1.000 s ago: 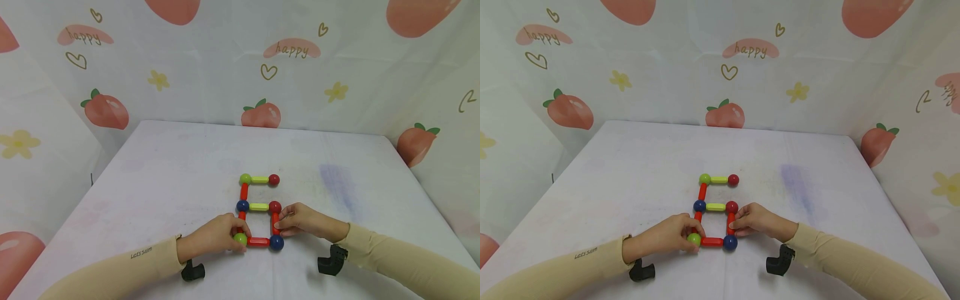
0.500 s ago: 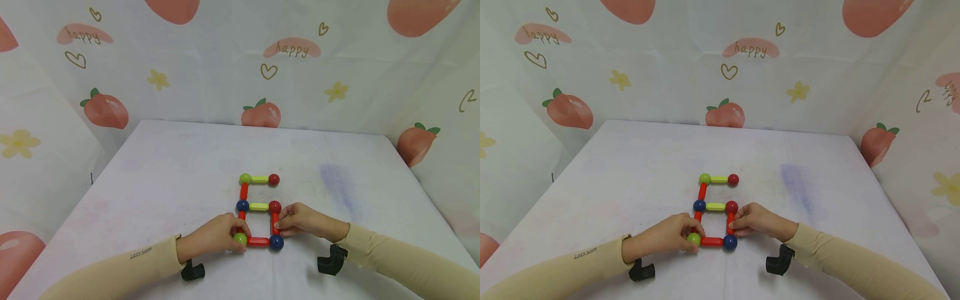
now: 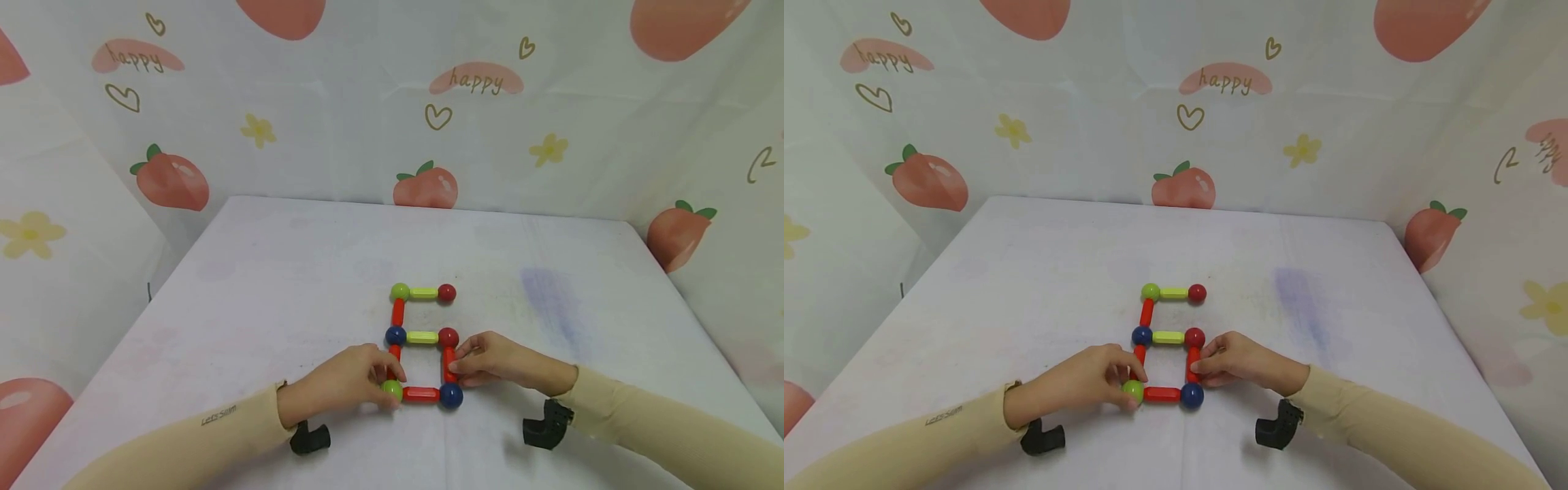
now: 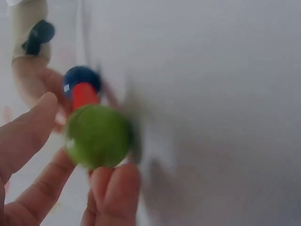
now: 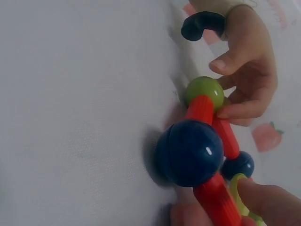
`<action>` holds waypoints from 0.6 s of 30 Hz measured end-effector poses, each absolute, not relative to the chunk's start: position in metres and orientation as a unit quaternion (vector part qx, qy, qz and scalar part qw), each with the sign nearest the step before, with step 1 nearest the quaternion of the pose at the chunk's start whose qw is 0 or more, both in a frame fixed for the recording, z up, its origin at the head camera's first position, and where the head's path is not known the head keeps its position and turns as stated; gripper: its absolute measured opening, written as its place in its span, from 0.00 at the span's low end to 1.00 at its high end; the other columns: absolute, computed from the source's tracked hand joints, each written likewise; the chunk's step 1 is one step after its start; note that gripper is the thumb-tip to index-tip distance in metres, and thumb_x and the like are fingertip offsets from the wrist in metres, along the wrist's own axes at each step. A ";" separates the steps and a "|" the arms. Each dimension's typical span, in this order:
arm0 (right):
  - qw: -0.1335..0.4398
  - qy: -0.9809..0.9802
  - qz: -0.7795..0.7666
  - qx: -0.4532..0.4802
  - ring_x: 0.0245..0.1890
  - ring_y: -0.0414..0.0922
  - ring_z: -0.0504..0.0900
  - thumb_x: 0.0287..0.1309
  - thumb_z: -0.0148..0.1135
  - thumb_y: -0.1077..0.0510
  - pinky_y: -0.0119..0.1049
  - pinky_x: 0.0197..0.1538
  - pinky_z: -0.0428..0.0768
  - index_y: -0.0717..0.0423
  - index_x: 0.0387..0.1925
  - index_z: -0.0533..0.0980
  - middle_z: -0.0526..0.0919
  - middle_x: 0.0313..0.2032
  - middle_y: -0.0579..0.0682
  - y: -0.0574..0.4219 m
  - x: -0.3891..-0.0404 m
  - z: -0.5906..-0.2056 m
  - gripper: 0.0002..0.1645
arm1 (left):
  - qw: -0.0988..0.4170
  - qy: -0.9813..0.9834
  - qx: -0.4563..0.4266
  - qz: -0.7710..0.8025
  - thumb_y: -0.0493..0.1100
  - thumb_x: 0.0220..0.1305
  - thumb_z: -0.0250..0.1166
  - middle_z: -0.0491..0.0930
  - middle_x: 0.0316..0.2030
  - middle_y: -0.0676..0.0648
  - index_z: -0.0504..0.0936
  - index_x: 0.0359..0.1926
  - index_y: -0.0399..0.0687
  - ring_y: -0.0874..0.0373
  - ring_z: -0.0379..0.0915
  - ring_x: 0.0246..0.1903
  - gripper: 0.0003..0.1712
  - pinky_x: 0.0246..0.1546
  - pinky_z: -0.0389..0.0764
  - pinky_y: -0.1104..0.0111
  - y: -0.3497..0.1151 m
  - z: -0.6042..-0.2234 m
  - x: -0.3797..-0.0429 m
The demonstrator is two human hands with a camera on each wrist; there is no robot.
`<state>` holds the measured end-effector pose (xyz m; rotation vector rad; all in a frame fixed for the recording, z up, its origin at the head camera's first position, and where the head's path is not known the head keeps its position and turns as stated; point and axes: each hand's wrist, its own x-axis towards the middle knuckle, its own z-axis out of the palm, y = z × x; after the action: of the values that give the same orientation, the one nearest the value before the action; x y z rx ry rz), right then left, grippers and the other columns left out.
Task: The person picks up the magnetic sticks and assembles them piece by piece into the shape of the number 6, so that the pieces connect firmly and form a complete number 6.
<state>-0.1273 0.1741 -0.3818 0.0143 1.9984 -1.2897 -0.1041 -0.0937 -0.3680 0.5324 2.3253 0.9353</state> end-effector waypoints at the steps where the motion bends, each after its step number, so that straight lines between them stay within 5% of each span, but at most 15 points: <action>1: 0.369 0.784 -0.500 0.006 0.31 0.41 0.84 0.58 0.67 0.58 0.34 0.41 0.84 0.66 0.45 0.73 0.84 0.32 0.50 0.175 -0.127 -0.380 0.19 | 0.283 0.871 0.199 0.349 0.46 0.50 0.76 0.76 0.31 0.52 0.85 0.39 0.58 0.57 0.71 0.33 0.14 0.29 0.74 0.68 -0.095 -0.365 -0.105; 9: 0.299 0.827 -0.472 -0.055 0.38 0.45 0.84 0.60 0.65 0.55 0.39 0.47 0.82 0.68 0.55 0.69 0.81 0.39 0.54 0.194 -0.130 -0.355 0.28 | 0.197 0.890 0.201 0.358 0.48 0.59 0.70 0.78 0.43 0.51 0.81 0.50 0.56 0.59 0.75 0.41 0.17 0.39 0.80 0.67 -0.111 -0.325 -0.119; 18: 0.097 0.893 -0.417 -0.138 0.61 0.60 0.73 0.65 0.59 0.47 0.55 0.57 0.75 0.59 0.66 0.60 0.72 0.61 0.61 0.211 -0.133 -0.317 0.35 | 0.013 0.908 0.219 0.358 0.59 0.63 0.63 0.71 0.59 0.54 0.66 0.68 0.57 0.55 0.73 0.56 0.35 0.54 0.78 0.59 -0.128 -0.292 -0.124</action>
<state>-0.1327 0.2112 -0.3174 -0.4080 2.6457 -1.2346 -0.1237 -0.1278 -0.2923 0.6821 2.8288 1.1153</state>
